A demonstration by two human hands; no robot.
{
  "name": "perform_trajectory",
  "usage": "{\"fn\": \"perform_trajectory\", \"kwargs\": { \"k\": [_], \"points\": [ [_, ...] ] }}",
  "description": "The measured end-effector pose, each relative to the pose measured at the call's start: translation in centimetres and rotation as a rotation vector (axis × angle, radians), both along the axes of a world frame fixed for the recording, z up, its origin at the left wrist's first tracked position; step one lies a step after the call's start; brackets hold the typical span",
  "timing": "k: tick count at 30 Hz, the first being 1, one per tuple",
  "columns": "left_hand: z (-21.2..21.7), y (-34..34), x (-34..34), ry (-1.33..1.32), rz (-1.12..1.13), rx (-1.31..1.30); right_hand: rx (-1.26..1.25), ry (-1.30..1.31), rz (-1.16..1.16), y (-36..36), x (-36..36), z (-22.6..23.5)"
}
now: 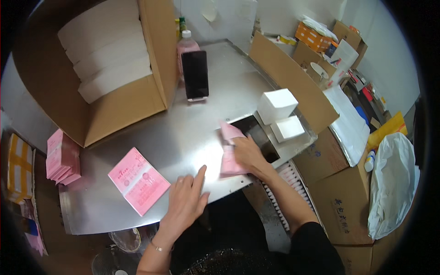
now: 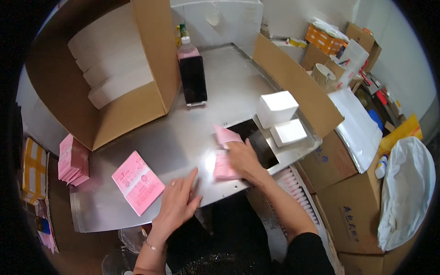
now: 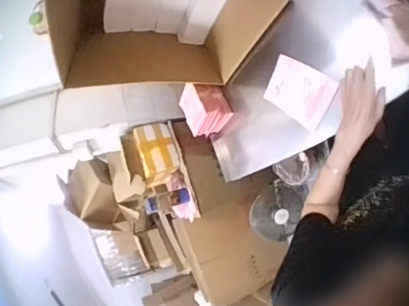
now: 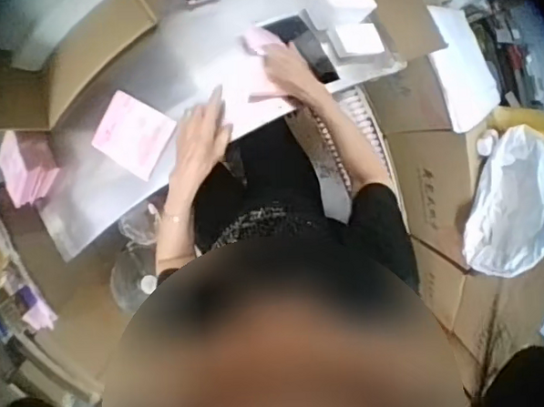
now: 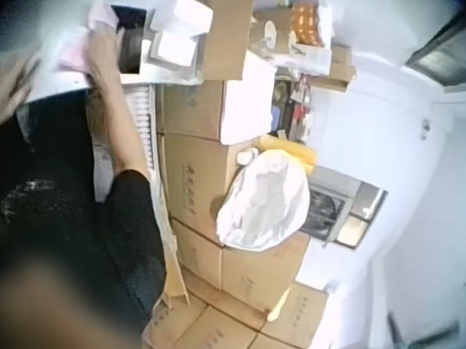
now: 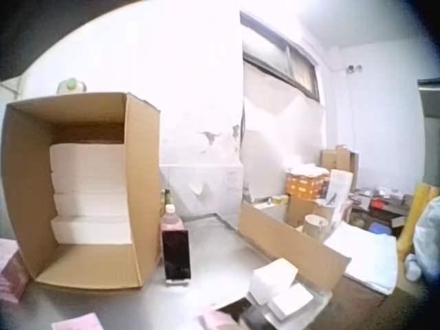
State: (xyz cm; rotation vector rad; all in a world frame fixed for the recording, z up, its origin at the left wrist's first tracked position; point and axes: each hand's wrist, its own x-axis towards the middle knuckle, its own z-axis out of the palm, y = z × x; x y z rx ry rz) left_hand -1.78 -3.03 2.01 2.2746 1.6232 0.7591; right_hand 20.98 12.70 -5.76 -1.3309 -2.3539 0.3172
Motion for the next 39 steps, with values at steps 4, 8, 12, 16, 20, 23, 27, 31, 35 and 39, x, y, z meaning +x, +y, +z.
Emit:
{"fn": "perform_trajectory", "kwargs": {
  "k": [4,8,12,16,20,23,27,31,35,39],
  "points": [
    [0.0,-2.4,-0.9,-0.059,-0.066,0.074,-0.309,-0.17,-0.193,-1.0,1.4,3.5],
    [-0.1,-3.0,-5.3,-0.111,0.257,0.358,0.399,-0.061,-0.236,-3.6,3.5,5.9],
    [-0.4,-4.7,-9.7,0.187,0.605,0.216,0.713,-0.321,-0.54,-1.3,8.2,6.5],
    [0.1,-3.9,-9.9,0.311,0.514,0.098,0.564,-0.162,-0.538,-0.4,10.6,4.5],
    [2.1,-2.6,-6.8,-0.1,0.321,0.116,0.506,-0.025,-0.474,-0.7,10.2,5.7],
    [0.1,0.6,0.5,-0.179,-0.087,0.106,0.619,0.058,-0.464,-0.5,11.0,5.1],
    [-2.9,2.2,4.0,-0.174,-0.23,0.2,0.562,0.136,-0.07,-3.8,5.2,3.8],
    [-1.4,2.1,1.1,0.093,-0.053,0.141,0.554,0.043,0.484,-14.0,-2.0,4.3],
    [-2.5,2.4,4.0,0.048,0.086,0.136,0.292,-0.235,0.191,-7.5,-4.0,5.4],
    [-2.3,3.2,2.6,0.107,0.255,0.267,0.238,0.181,0.341,-8.9,-5.9,5.9]
  ]
}}
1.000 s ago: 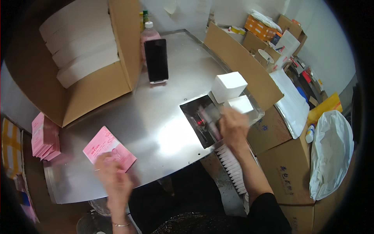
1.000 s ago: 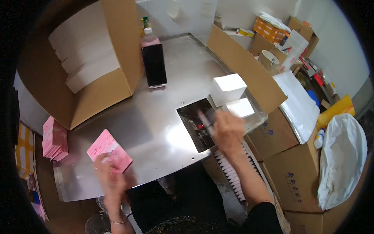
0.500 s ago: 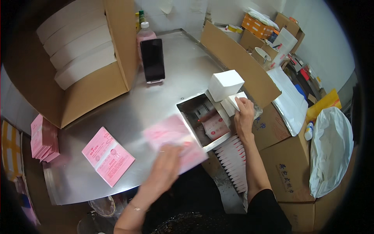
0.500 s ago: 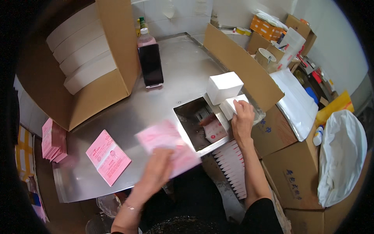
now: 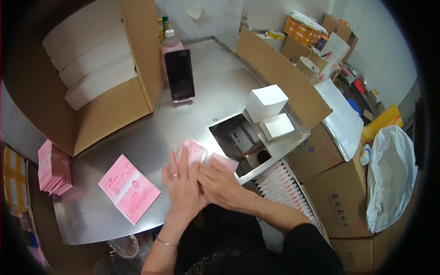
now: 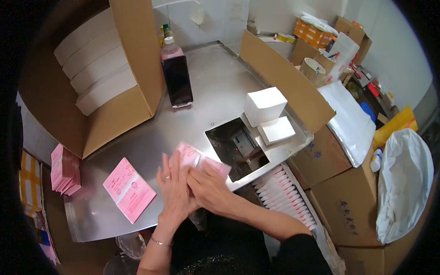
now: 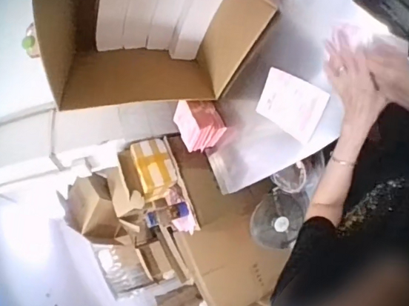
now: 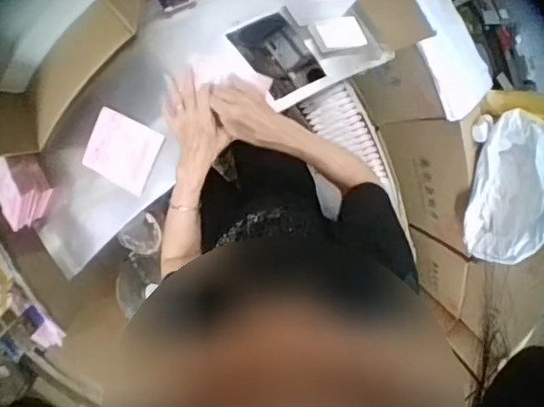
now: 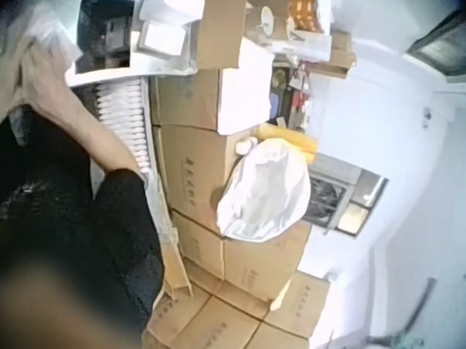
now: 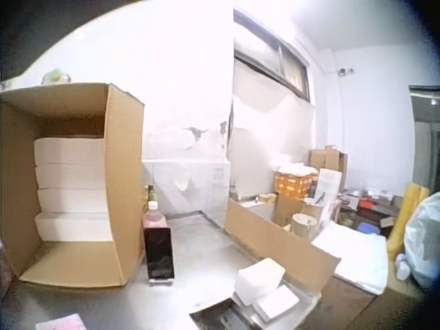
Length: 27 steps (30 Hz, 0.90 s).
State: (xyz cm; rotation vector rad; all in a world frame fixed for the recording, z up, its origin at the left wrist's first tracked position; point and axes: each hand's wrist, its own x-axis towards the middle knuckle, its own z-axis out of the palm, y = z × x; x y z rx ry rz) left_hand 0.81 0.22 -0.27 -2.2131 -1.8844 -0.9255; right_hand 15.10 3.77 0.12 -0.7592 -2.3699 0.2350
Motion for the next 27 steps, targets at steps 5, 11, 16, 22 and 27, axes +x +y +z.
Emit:
{"fn": "perform_trajectory", "kwargs": {
  "k": [5,11,16,22,27],
  "points": [
    [0.6,-1.6,-0.5,0.163,-0.013,-0.109,0.273,-0.14,-0.697,4.3,9.7,1.7],
    [1.0,-0.4,0.3,0.141,0.016,-0.102,0.282,-0.184,-0.869,7.8,15.6,-0.8],
    [1.7,-0.9,-0.2,0.208,-0.016,-0.094,0.18,-0.103,-0.846,7.8,15.9,-0.6],
    [1.1,-1.6,1.5,0.095,-0.306,-0.227,0.221,0.046,-0.648,6.1,13.6,-0.2],
    [2.4,-1.3,-1.5,-0.037,-0.223,-0.227,0.295,-0.112,0.106,-5.1,3.9,-1.2]
  ]
}}
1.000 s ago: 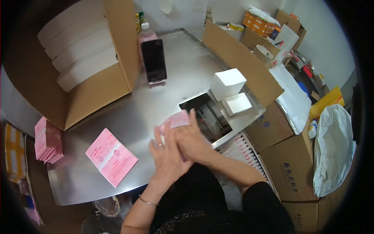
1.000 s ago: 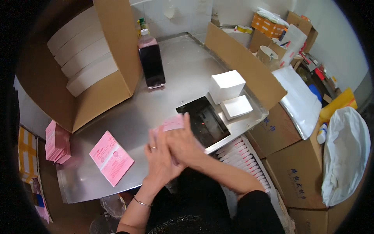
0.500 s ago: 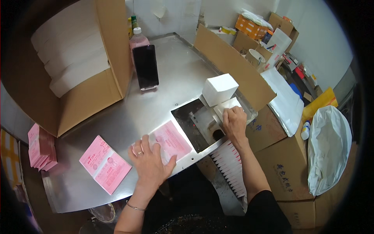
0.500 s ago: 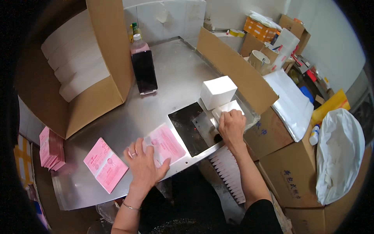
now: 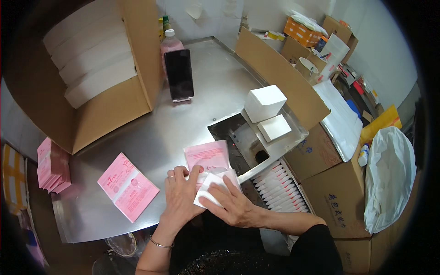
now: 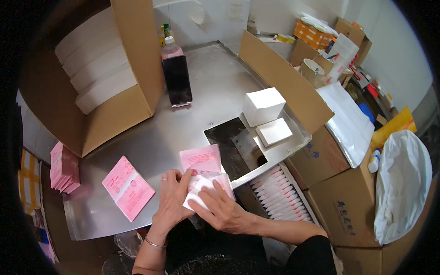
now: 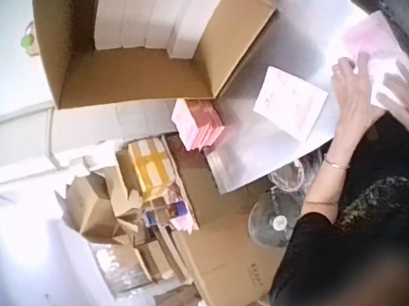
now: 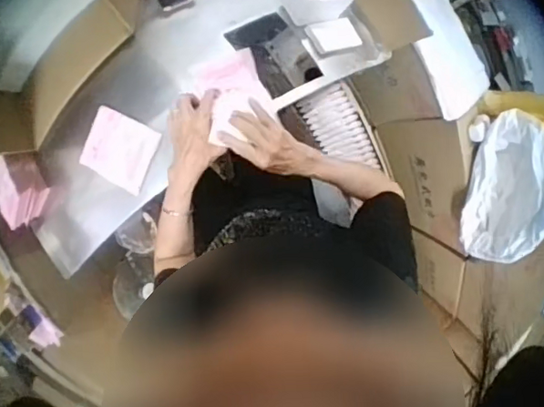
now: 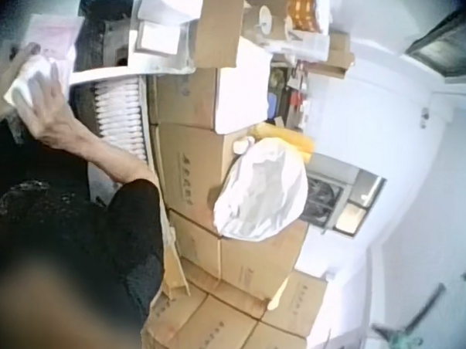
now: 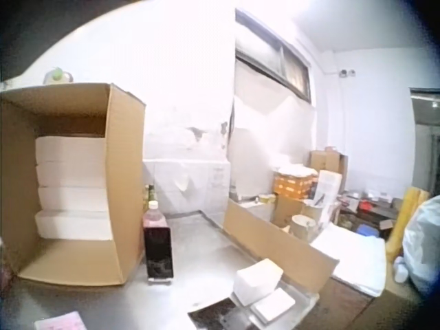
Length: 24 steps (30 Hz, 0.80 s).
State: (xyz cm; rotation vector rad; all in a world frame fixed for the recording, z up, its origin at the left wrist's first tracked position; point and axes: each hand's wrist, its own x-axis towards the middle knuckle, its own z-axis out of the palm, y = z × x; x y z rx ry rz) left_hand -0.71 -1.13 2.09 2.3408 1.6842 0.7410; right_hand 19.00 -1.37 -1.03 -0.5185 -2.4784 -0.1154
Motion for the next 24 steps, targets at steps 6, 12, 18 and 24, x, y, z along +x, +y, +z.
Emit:
{"fn": "perform_trajectory", "kwargs": {
  "k": [6,12,18,24],
  "points": [
    [0.6,-0.7,2.2,-0.059,-0.044,-0.005,-0.035,-0.009,-0.296,11.5,-1.7,-3.0],
    [-0.7,-3.4,-1.4,-0.132,-0.149,0.052,-0.715,-0.271,-0.745,14.1,2.9,-2.7],
    [0.7,-6.6,-7.6,-0.037,0.466,0.259,0.024,0.055,-0.859,10.0,5.2,2.2],
    [0.0,-6.5,-11.8,0.282,0.503,0.033,0.118,0.025,-1.033,13.2,11.3,-1.2]
  ]
}}
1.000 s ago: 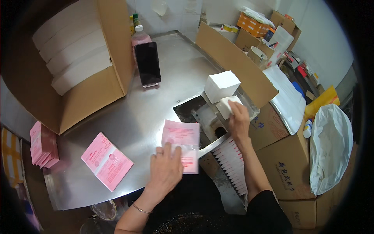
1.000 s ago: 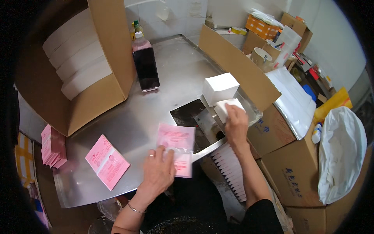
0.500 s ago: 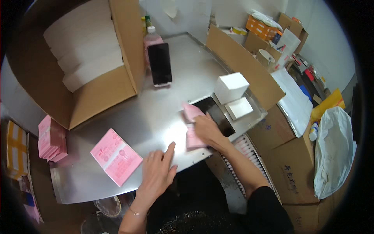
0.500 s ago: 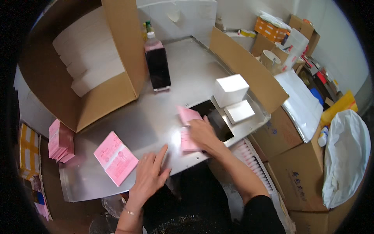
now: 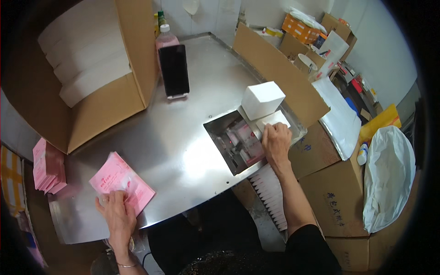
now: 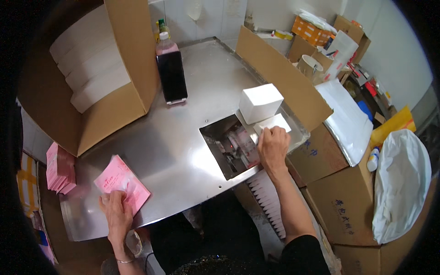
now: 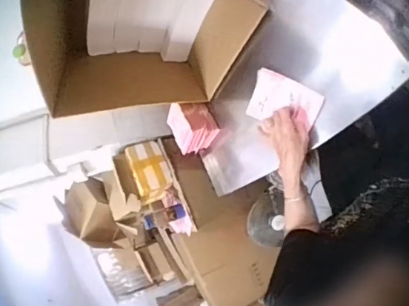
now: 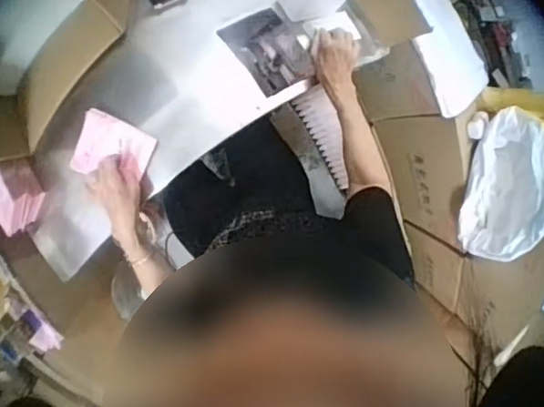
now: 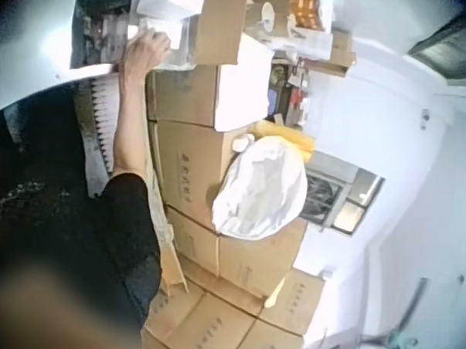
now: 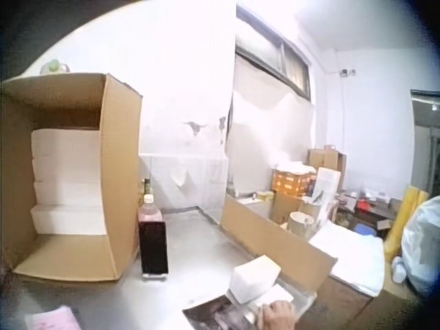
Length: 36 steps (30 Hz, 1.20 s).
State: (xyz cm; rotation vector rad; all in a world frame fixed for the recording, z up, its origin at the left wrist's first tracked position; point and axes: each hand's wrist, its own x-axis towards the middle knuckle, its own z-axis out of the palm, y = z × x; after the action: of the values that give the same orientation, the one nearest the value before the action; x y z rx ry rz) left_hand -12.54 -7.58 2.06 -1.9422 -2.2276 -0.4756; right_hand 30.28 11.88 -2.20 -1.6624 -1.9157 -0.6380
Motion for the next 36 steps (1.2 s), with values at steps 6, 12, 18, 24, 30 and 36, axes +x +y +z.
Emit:
{"fn": "perform_trajectory", "kwargs": {
  "k": [6,12,18,24,30,36],
  "points": [
    [1.7,2.9,5.3,-0.378,-0.388,0.107,0.01,0.219,0.18,0.3,1.1,0.4],
    [-1.8,6.1,13.2,-0.397,-0.689,0.032,0.074,0.178,0.727,-4.6,-7.1,1.8],
    [-1.7,6.3,14.1,-0.267,-0.464,0.083,-0.354,-0.144,0.642,-7.5,-12.0,1.5],
    [-2.6,7.5,13.3,-0.231,-0.392,0.109,-0.235,0.062,0.84,-7.2,-12.7,2.3],
    [-1.2,7.5,14.1,-0.105,-0.291,0.053,0.099,-0.012,0.12,-1.7,-2.0,2.8],
    [-0.4,8.2,13.6,0.031,-0.35,0.209,-0.051,0.103,0.096,-0.6,0.5,1.0]
  ]
}}
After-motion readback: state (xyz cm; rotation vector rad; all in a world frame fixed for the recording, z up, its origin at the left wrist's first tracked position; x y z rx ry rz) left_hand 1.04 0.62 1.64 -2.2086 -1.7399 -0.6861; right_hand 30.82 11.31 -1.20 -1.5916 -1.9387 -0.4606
